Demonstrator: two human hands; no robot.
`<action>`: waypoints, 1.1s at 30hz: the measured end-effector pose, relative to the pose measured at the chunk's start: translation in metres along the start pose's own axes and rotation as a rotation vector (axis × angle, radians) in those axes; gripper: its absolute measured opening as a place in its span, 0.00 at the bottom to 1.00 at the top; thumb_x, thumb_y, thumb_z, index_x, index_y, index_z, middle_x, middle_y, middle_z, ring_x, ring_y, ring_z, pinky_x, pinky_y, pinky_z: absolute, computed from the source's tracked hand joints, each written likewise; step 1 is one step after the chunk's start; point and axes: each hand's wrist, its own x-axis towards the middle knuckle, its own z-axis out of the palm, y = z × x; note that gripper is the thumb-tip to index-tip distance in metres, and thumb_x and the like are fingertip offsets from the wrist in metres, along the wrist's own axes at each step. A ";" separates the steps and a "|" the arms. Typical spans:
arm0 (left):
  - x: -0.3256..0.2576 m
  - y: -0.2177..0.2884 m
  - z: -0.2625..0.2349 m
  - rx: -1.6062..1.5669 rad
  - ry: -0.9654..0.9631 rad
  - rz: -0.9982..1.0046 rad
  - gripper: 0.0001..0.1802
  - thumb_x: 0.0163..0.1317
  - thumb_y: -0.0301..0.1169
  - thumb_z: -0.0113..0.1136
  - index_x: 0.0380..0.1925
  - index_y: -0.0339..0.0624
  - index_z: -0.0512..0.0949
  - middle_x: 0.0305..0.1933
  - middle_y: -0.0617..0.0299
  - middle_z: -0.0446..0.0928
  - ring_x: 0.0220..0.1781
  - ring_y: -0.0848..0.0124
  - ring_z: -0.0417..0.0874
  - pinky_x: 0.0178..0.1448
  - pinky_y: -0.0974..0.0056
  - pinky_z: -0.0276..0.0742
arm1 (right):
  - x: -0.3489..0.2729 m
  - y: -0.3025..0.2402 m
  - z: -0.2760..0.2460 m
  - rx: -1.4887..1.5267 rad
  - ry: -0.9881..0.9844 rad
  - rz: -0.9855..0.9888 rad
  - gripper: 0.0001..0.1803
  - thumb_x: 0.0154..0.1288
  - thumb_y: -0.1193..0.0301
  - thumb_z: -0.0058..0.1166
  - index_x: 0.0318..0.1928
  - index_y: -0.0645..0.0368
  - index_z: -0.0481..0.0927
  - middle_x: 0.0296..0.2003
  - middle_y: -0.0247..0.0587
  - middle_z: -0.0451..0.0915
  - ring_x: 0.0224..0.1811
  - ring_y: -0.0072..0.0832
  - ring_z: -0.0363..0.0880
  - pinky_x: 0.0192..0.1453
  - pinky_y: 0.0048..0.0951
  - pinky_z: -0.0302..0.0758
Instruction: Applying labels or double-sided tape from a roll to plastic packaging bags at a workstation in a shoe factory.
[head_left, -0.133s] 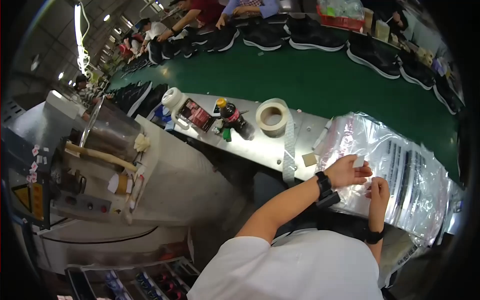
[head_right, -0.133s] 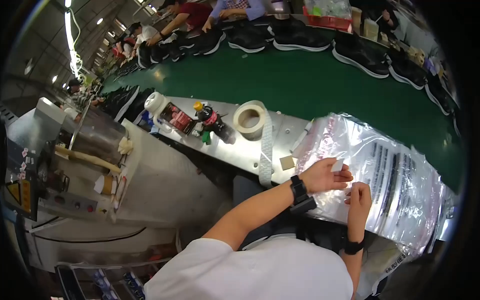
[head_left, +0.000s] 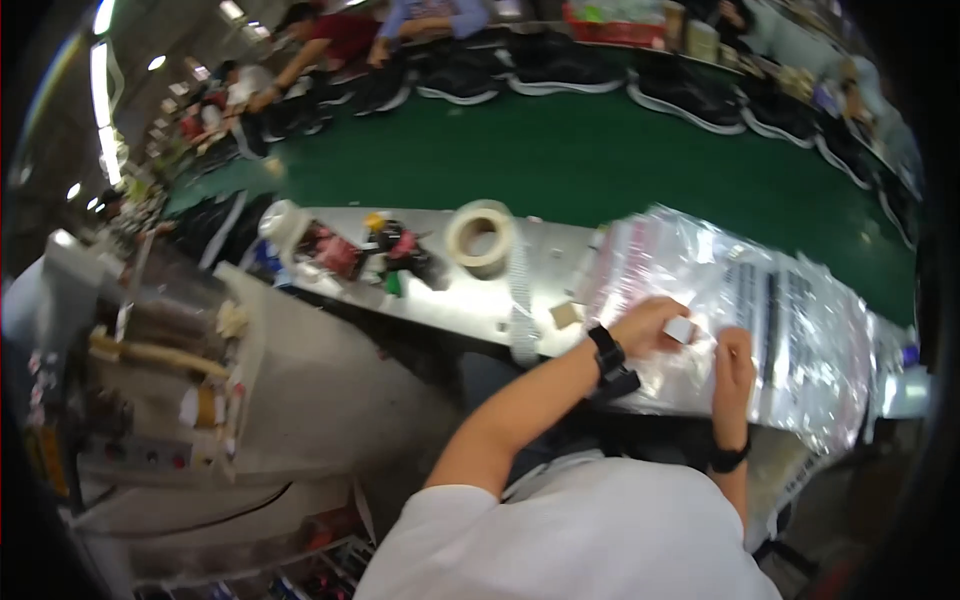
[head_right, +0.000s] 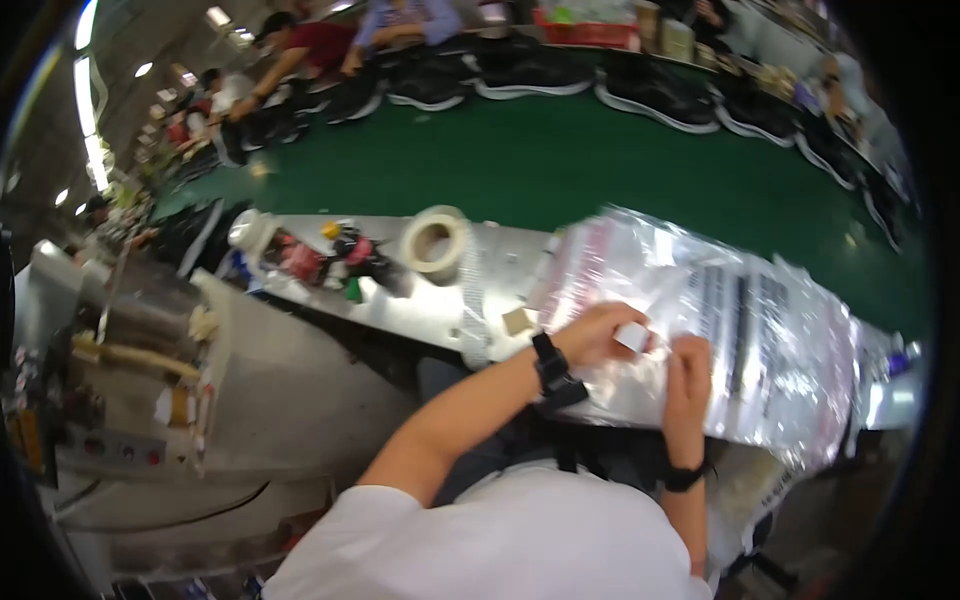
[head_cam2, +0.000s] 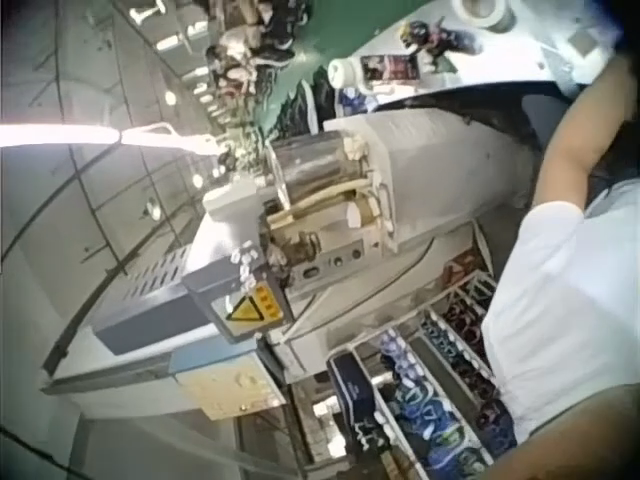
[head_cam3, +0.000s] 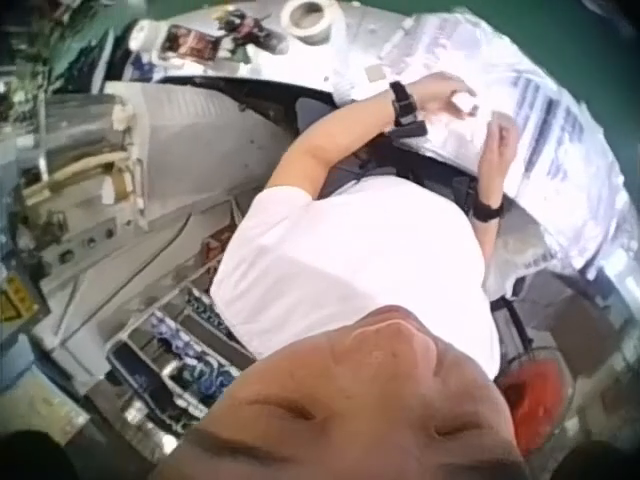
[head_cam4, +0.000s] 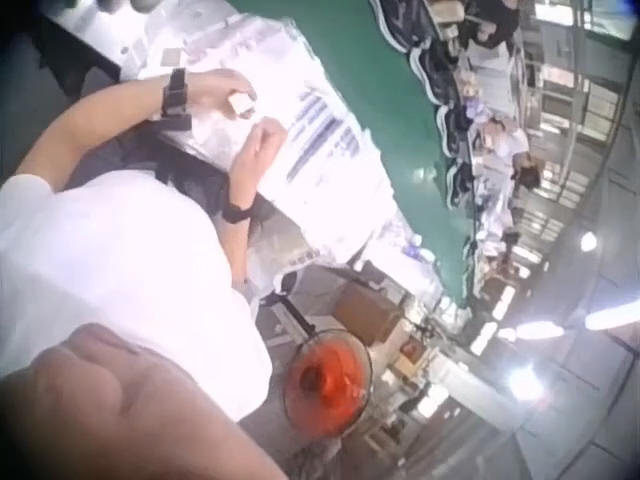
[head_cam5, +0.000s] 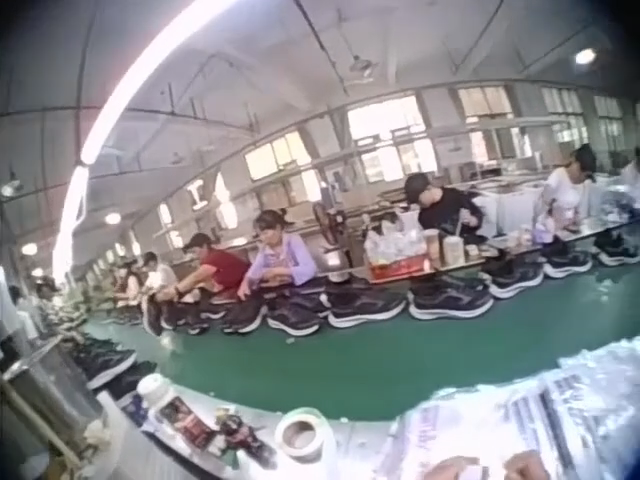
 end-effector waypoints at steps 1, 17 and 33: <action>0.010 -0.004 0.001 -0.105 0.121 -0.114 0.14 0.60 0.34 0.51 0.40 0.34 0.71 0.35 0.56 0.74 0.38 0.68 0.79 0.39 0.63 0.80 | 0.007 -0.013 0.004 0.090 -0.046 0.006 0.01 0.59 0.80 0.43 0.32 0.65 0.69 0.35 0.42 0.68 0.40 0.32 0.68 0.48 0.27 0.64; -0.146 0.151 0.115 0.358 -0.271 0.750 0.21 0.58 0.30 0.54 0.52 0.37 0.68 0.41 0.57 0.76 0.47 0.70 0.75 0.47 0.70 0.71 | -0.018 -0.002 0.016 -0.455 -0.364 -0.223 0.13 0.45 0.77 0.58 0.35 0.60 0.76 0.38 0.42 0.76 0.40 0.39 0.74 0.41 0.36 0.72; -0.239 0.164 0.093 0.029 -0.727 0.960 0.38 0.53 0.60 0.47 0.51 0.37 0.72 0.61 0.53 0.60 0.61 0.57 0.63 0.61 0.51 0.53 | 0.027 0.018 -0.003 0.349 -0.335 0.703 0.04 0.62 0.73 0.48 0.32 0.60 0.74 0.26 0.29 0.73 0.26 0.15 0.69 0.30 0.15 0.64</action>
